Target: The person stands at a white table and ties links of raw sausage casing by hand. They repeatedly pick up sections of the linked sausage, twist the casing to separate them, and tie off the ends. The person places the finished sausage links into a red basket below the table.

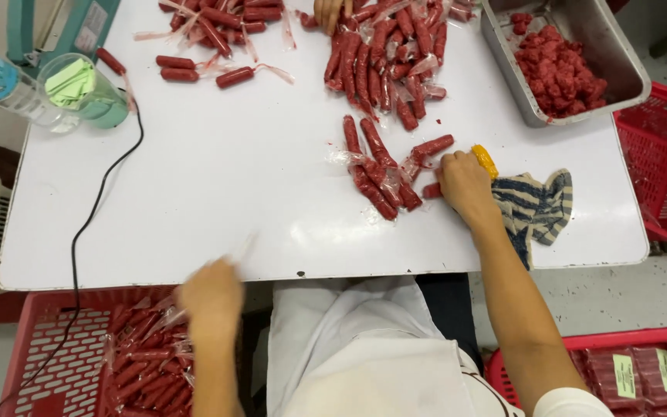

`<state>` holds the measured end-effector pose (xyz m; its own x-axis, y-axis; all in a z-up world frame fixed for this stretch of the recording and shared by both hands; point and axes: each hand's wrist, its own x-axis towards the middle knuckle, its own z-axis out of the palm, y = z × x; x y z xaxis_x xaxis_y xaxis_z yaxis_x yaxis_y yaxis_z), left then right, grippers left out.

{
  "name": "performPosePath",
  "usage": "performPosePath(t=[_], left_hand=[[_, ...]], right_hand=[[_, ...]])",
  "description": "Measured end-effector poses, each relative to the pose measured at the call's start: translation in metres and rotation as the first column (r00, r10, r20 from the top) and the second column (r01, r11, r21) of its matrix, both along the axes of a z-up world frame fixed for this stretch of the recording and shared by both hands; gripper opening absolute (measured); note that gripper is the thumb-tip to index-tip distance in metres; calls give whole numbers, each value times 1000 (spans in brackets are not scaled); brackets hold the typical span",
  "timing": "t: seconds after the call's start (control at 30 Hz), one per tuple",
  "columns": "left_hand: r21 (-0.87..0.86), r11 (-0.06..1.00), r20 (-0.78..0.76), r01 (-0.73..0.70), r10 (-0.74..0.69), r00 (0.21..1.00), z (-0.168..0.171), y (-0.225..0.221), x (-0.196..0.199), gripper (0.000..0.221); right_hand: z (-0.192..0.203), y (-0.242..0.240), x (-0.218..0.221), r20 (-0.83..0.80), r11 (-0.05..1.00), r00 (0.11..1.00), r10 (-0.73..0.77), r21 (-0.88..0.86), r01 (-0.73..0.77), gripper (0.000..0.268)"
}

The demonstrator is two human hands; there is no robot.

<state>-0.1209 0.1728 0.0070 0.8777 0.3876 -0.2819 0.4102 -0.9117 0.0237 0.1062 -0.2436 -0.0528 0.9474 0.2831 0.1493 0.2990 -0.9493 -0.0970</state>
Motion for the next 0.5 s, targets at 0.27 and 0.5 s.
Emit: performPosePath(t=[0.27,0.5], left_hand=[[-551,758,402,348,-125,907,94,-92,52,32],[-564,281,802,776,-34,596,25,-226,130,15]], right_hand=[[108,65,-64,-278,198,896,346,955,220,13],[102,30,-75,-174,-259,890,420,917,302,16]])
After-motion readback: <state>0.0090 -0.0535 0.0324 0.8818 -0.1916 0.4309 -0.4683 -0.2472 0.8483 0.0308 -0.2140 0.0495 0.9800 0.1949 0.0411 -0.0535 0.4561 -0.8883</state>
